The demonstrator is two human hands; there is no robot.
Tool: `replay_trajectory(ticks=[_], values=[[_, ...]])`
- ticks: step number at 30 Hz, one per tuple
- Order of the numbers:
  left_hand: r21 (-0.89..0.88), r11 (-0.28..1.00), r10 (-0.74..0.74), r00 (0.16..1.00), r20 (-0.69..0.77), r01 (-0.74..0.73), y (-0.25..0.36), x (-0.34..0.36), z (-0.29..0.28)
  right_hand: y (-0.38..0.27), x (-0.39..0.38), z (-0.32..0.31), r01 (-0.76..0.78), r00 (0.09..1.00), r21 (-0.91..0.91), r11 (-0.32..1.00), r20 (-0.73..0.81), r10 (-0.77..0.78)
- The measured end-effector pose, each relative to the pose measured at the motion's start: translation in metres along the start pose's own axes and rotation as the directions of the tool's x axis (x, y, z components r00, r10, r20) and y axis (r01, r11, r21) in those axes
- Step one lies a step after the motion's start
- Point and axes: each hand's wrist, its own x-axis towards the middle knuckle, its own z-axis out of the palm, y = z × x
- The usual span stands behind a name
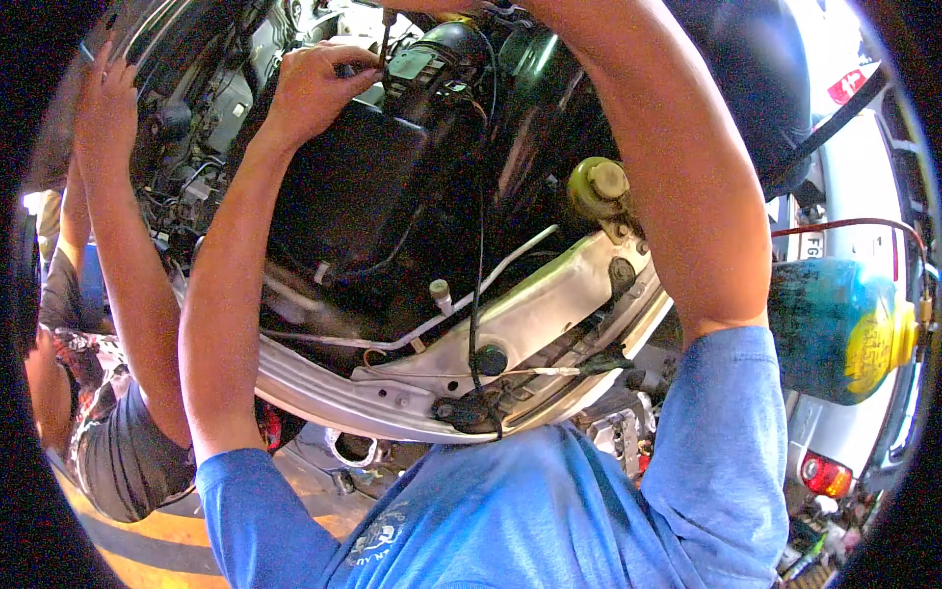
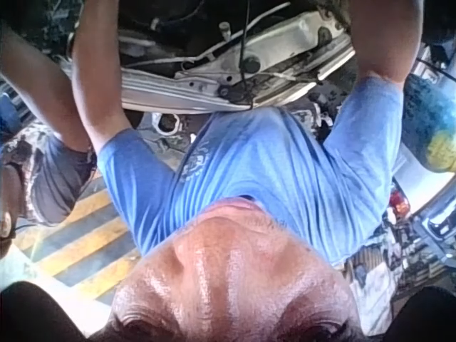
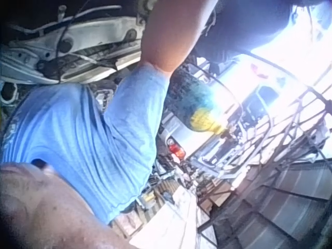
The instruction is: Repairing or adjusting components within a car engine bay.
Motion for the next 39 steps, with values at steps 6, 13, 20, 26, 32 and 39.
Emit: replay_trajectory(ticks=[6, 13, 20, 26, 32, 39], values=[[0.029, 1.0, -0.004, 1.0, 0.014, 0.004, 0.004, 0.001, -0.003, 0.0, 0.038, 0.0, 0.012, 0.998, -0.19, 0.982, 0.055, -0.001], [0.066, 0.997, -0.03, 0.999, 0.024, 0.029, 0.008, 0.002, -0.004, 0.013, 0.049, 0.005, 0.077, 0.997, -0.245, 0.967, 0.015, -0.075], [0.055, 0.998, -0.024, 1.0, 0.018, 0.023, 0.012, 0.002, -0.008, 0.015, 0.083, 0.011, 0.097, 0.994, -0.435, 0.895, 0.094, -0.061], [0.055, 0.998, -0.045, 0.998, 0.047, 0.042, 0.009, 0.003, -0.007, 0.017, 0.085, 0.014, 0.06, 0.998, -0.407, 0.912, 0.031, -0.051], [0.049, 0.997, -0.056, 0.997, 0.044, 0.054, 0.009, 0.003, -0.007, 0.018, 0.077, 0.018, 0.023, 0.999, -0.367, 0.93, -0.035, -0.039], [0.054, 0.995, -0.083, 0.995, 0.057, 0.08, 0.013, 0.003, -0.009, 0.024, 0.066, 0.028, 0.015, 0.991, -0.287, 0.958, -0.127, -0.053]])
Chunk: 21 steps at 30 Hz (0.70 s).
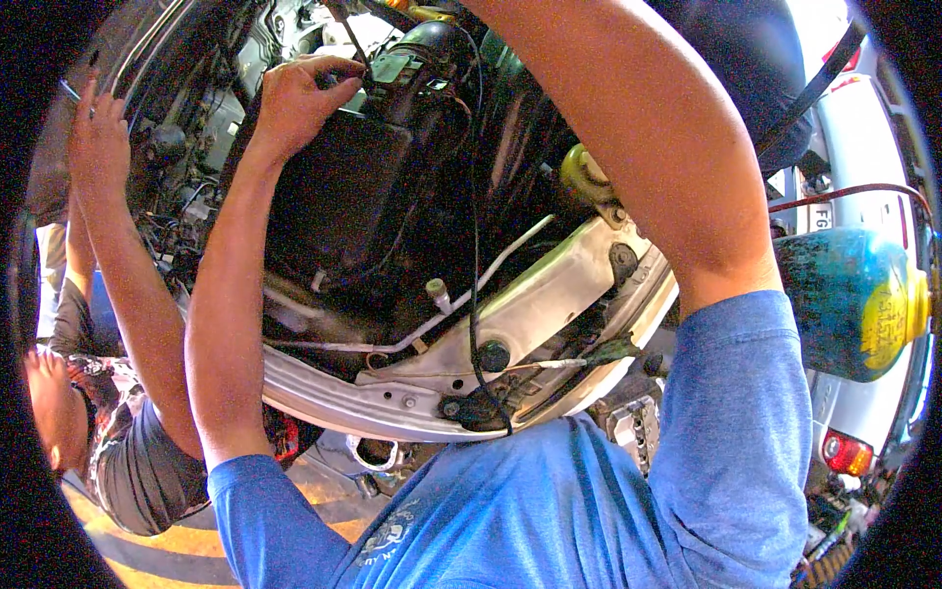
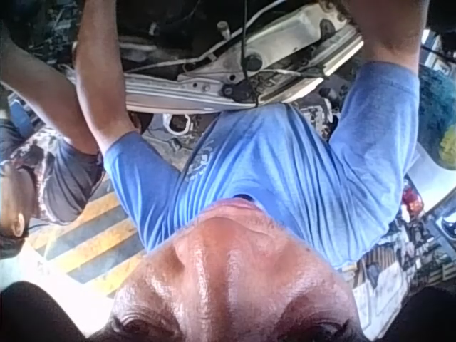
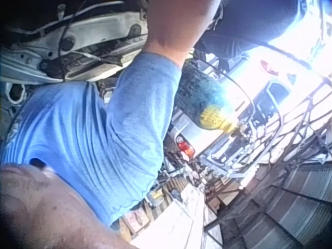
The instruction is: Repairing or adjusting components within a car engine bay.
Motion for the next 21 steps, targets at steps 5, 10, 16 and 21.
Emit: replay_trajectory(ticks=[5, 10, 16, 21], values=[[-0.031, 1.0, 0.001, 1.0, 0.014, -0.001, -0.002, 0.0, 0.001, 0.002, -0.008, 0.011, -0.06, 0.994, 0.082, 0.995, 0.092, 0.052], [-0.038, 0.999, -0.035, 0.999, -0.003, 0.035, -0.001, 0.0, 0.002, 0.007, -0.018, -0.007, -0.033, 0.995, 0.086, 0.996, -0.095, 0.041], [-0.029, 0.996, -0.086, 0.996, 0.034, 0.087, 0.001, 0.004, 0.001, 0.012, -0.037, -0.03, -0.088, 0.996, 0.183, 0.979, -0.013, 0.092], [-0.01, 0.993, -0.114, 0.992, 0.059, 0.115, 0.004, 0.006, -0.001, 0.013, -0.042, -0.024, -0.246, 0.965, 0.227, 0.942, -0.032, 0.26]])
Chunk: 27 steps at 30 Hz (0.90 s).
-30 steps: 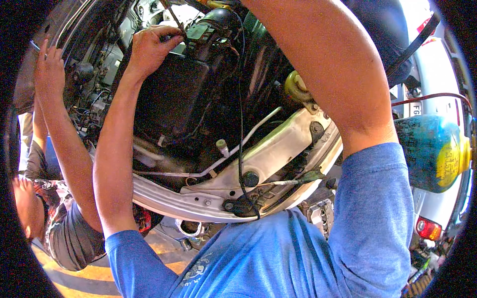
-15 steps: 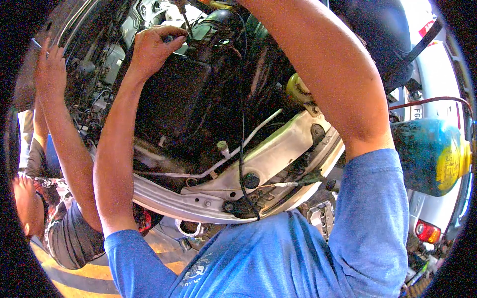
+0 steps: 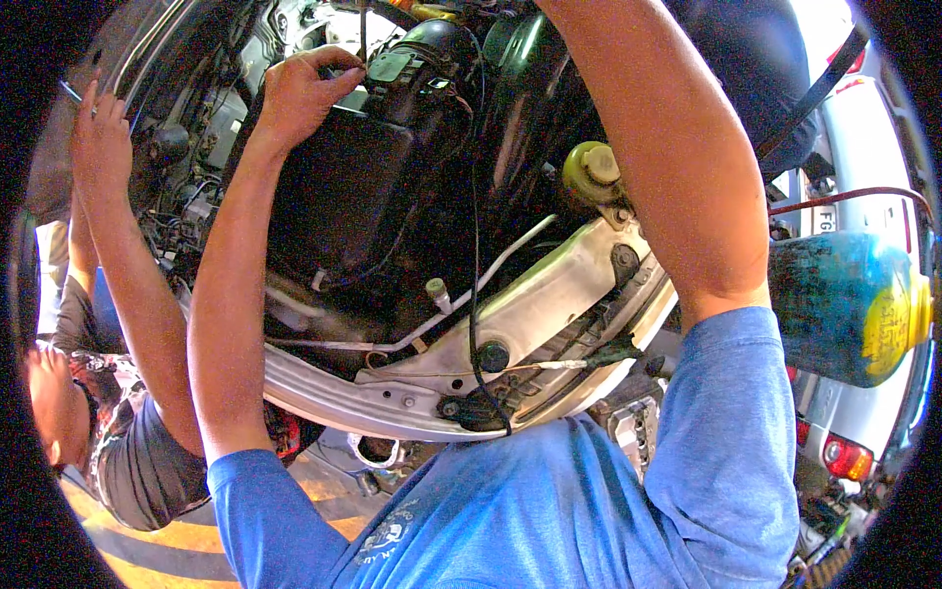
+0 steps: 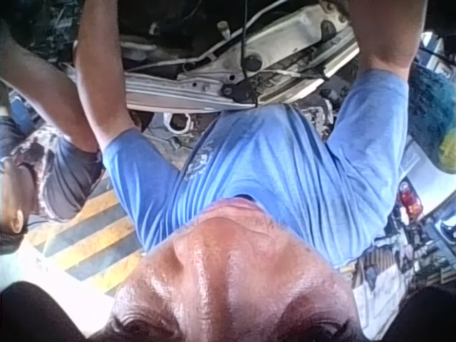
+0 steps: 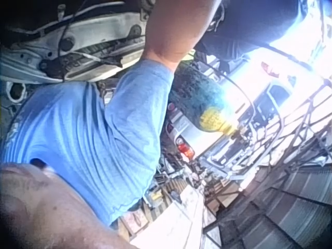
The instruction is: Repairing or adjusting components within a car engine bay.
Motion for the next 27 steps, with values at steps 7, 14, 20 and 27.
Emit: replay_trajectory(ticks=[7, 14, 20, 27], values=[[0.008, 1.0, -0.003, 1.0, 0.025, 0.003, -0.004, 0.002, -0.002, 0.013, -0.002, 0.001, 0.122, 0.993, 0.123, 0.985, -0.021, -0.12], [-0.018, 1.0, -0.018, 0.999, 0.032, 0.018, -0.007, 0.002, 0.0, 0.012, -0.01, -0.003, -0.008, 0.997, 0.303, 0.953, 0.077, -0.016], [0.004, 1.0, -0.006, 0.998, 0.063, 0.006, -0.004, 0.003, -0.002, 0.018, -0.01, -0.002, 0.082, 0.992, 0.336, 0.938, 0.065, -0.11], [-0.013, 1.0, -0.016, 0.998, 0.067, 0.017, -0.002, 0.002, -0.004, 0.02, -0.009, -0.001, 0.101, 0.992, 0.287, 0.953, 0.048, -0.119]])
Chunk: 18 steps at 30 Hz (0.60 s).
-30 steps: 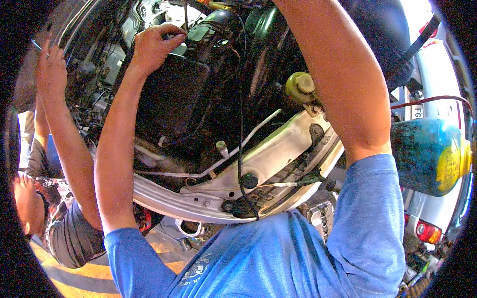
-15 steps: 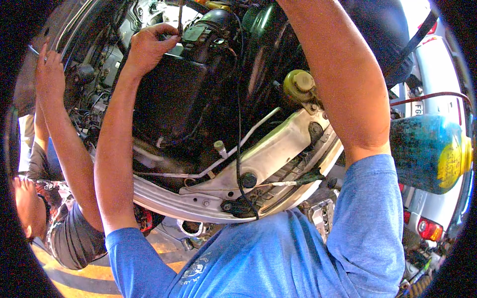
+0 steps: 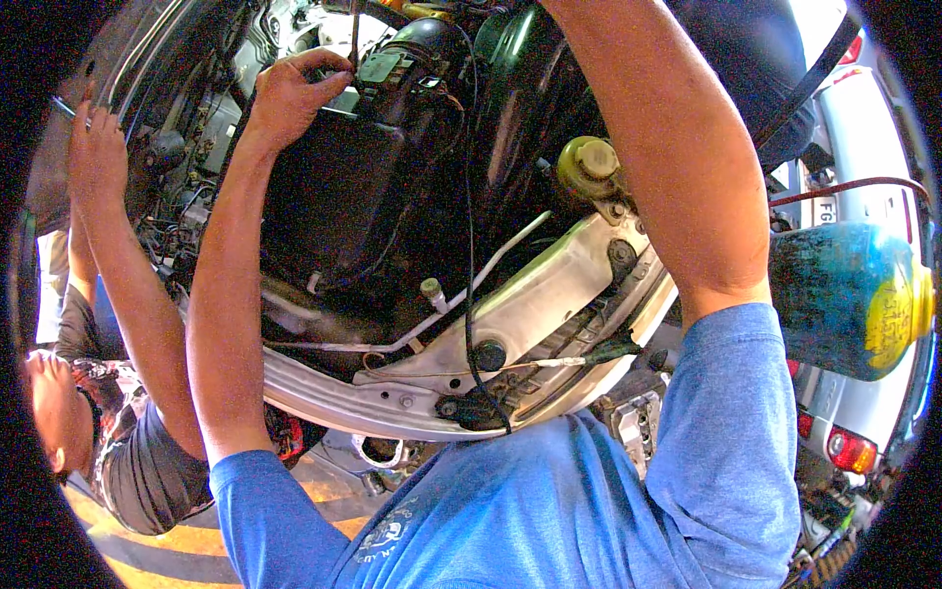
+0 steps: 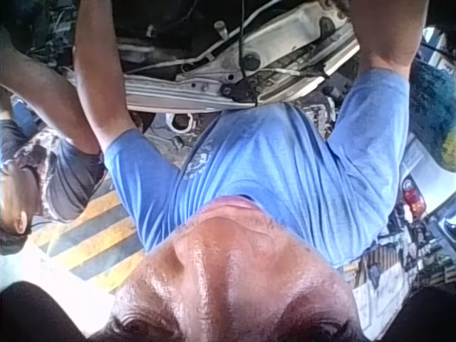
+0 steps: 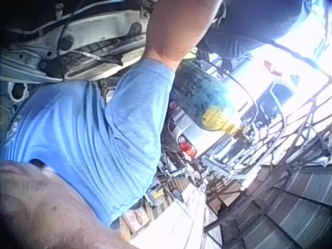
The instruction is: Repairing or adjusting components within a car engine bay.
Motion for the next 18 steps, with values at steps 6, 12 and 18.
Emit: replay_trajectory(ticks=[6, 12, 18], values=[[-0.038, 0.999, 0.006, 1.0, -0.009, -0.006, -0.002, 0.0, 0.0, -0.006, 0.001, 0.0, -0.103, 0.995, 0.023, 0.994, 0.011, 0.103], [-0.031, 0.999, 0.033, 0.999, -0.015, -0.033, -0.005, 0.0, 0.0, -0.016, 0.003, 0.003, -0.12, 0.993, -0.013, 0.993, -0.019, 0.119], [-0.003, 1.0, 0.031, 0.999, -0.014, -0.031, -0.006, 0.0, 0.002, -0.012, 0.002, 0.002, 0.245, 0.966, -0.137, 0.96, -0.046, -0.253]])
